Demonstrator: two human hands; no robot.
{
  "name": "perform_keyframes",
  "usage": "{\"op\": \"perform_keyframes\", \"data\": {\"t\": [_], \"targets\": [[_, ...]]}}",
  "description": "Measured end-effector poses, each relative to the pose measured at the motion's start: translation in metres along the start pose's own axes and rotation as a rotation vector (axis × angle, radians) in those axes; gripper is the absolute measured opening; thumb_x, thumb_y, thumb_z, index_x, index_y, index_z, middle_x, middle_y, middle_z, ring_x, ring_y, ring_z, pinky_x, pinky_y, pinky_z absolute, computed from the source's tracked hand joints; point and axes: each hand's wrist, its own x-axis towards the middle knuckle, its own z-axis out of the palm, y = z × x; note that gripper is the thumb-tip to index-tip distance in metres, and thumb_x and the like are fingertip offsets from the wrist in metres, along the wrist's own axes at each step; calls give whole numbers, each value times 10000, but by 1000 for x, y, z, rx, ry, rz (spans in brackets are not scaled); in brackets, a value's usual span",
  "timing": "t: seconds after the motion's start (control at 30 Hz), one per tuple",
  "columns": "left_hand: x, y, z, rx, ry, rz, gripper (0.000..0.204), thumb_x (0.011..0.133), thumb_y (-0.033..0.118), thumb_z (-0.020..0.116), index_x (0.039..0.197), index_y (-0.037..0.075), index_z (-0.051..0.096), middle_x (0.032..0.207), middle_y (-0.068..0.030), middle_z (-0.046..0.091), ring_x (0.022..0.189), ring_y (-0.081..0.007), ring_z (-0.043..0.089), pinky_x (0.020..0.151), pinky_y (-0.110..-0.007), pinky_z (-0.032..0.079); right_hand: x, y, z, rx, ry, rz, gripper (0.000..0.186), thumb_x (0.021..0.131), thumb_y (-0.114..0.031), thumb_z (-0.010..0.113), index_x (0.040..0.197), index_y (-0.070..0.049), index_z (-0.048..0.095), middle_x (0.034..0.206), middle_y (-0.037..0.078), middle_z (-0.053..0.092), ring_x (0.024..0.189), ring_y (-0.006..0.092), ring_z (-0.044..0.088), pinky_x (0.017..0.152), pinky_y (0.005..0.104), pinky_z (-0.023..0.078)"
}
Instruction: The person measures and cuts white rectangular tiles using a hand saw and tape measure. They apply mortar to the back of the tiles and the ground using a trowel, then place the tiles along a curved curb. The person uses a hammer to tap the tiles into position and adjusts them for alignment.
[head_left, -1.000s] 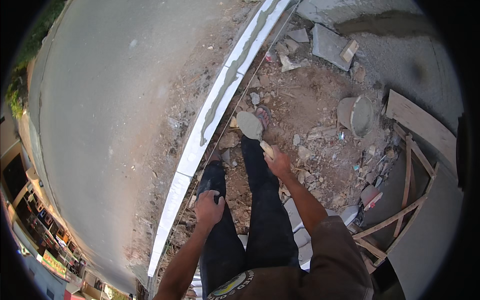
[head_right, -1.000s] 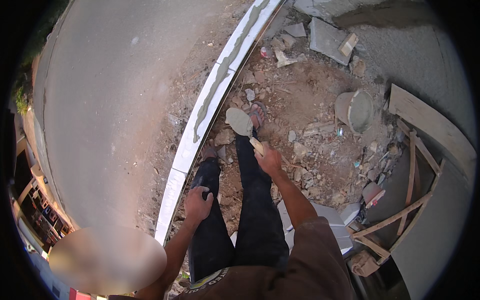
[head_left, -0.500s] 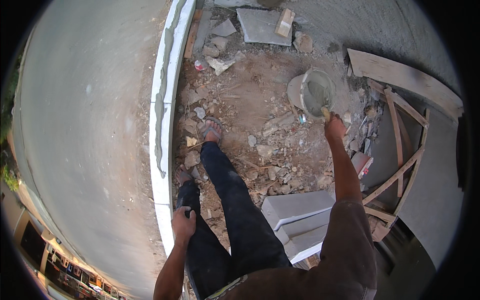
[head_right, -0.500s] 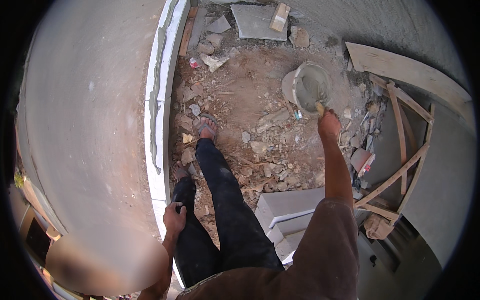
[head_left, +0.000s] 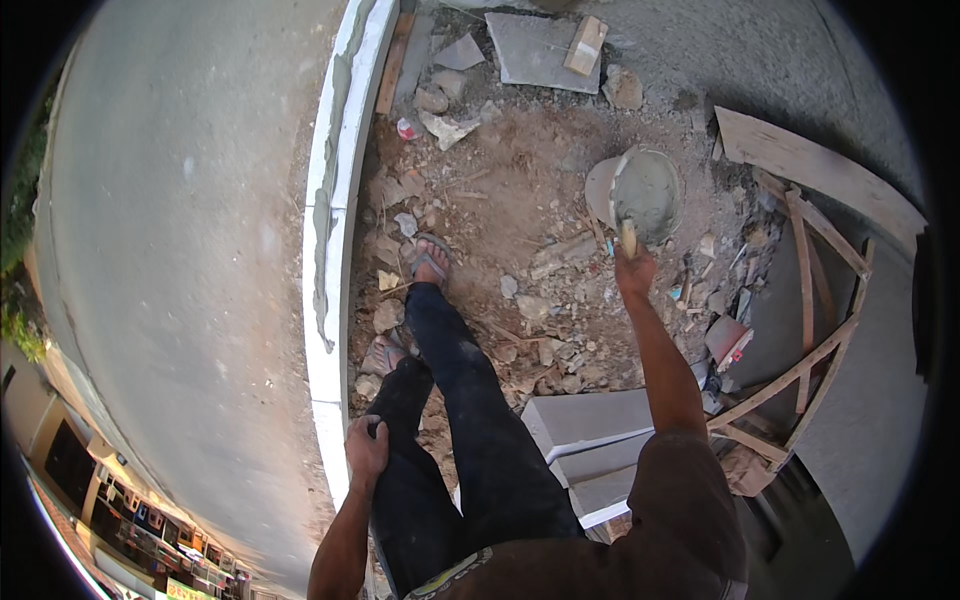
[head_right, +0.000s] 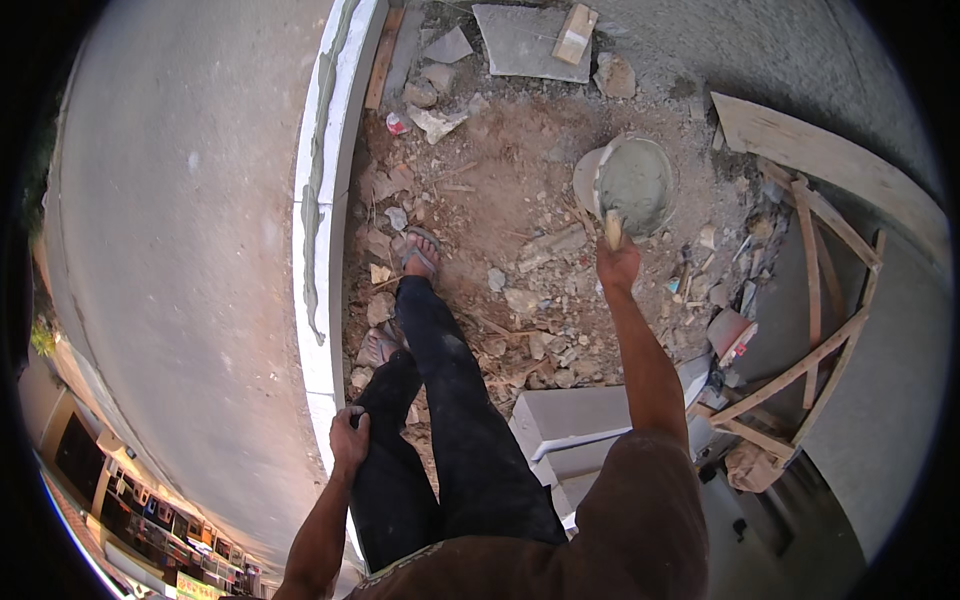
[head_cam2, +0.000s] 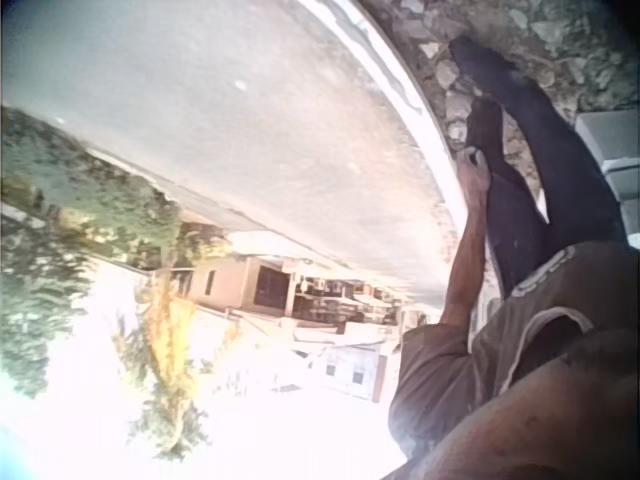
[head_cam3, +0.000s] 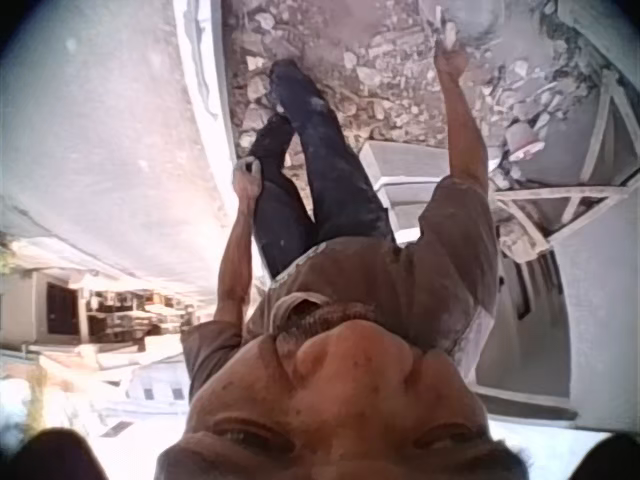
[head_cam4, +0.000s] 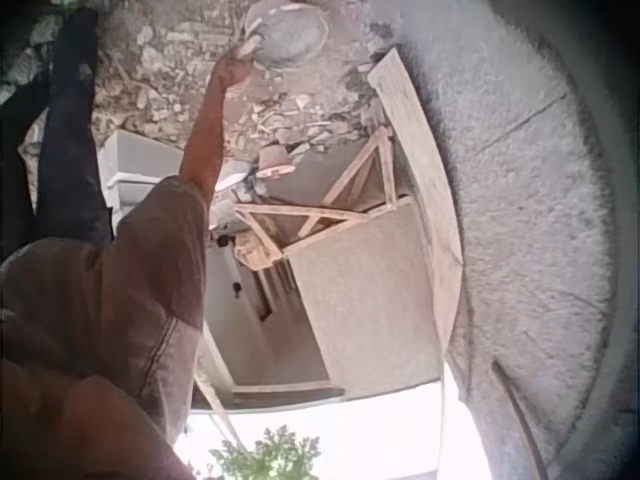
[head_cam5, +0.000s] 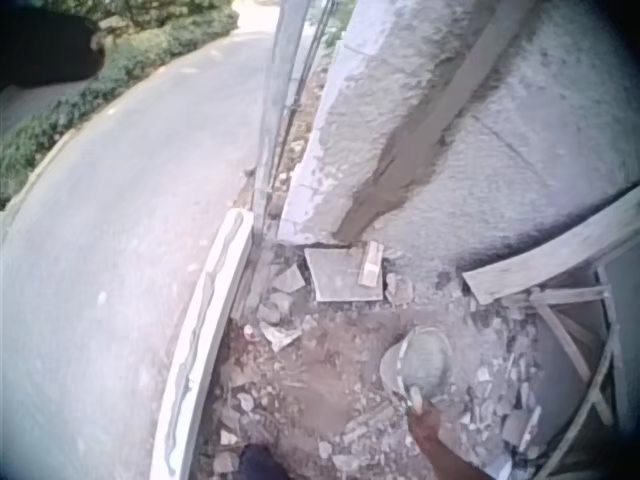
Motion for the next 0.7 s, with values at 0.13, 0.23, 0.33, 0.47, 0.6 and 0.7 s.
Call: {"op": "perform_keyframes", "data": {"t": [0.13, 0.23, 0.33, 0.47, 0.6, 0.7], "targets": [[-4, 5, 26, 30, -41, 45, 266, 900, 251, 690, 1080, 57, 721, 1135, -160, 700, 1134, -389, 623, 1001, -476, 480, 23, 25, 18, 410, -24, 204, 261, 942, -272, 756, 965, -25, 674, 762, 27, 627, 617, 166, 593, 557, 342, 478], [-10, 11, 16, 54, -29, 21, 273, 901, 255, 690, 1088, 59, 719, 1127, -159, 696, 1128, -382, 625, 993, -474, 482, 15, -1, 24, 714, -71, 469, 229, 969, -297, 741, 948, -84, 659, 712, -26, 556, 541, 86, 519, 448, 283, 413], [-10, -1, 14, 20, -33, -8, 283, 903, 267, 687, 1102, 68, 717, 1126, -160, 695, 1129, -375, 628, 992, -468, 484, 9, -12, 12, 799, -72, 478, 245, 965, -315, 749, 973, -88, 659, 697, -35, 535, 524, 77, 501, 436, 271, 403], [-14, -16, 15, -16, -30, -37, 296, 906, 282, 683, 1119, 80, 712, 1133, -162, 696, 1134, -373, 629, 1005, -466, 483, -1, -10, -11, 540, -55, 245, 264, 960, -326, 759, 1025, -85, 674, 695, -51, 533, 534, 63, 486, 460, 255, 399], [-16, -25, 19, -59, -45, -54, 340, 910, 325, 670, 1149, 85, 704, 1176, -174, 694, 1171, -363, 626, 1046, -474, 471, 1, 14, -52, 291, -154, -129, 223, 985, -267, 740, 968, -56, 672, 706, -68, 503, 617, 39, 440, 537, 251, 364], [-25, -31, 19, -90, -58, -110, 352, 928, 322, 654, 1199, 98, 673, 1252, -159, 659, 1235, -349, 592, 1093, -487, 430, -12, -17, -60, 127, -246, -379, 236, 974, -213, 744, 976, 2, 647, 784, -12, 534, 696, 79, 449, 607, 276, 409]]}}
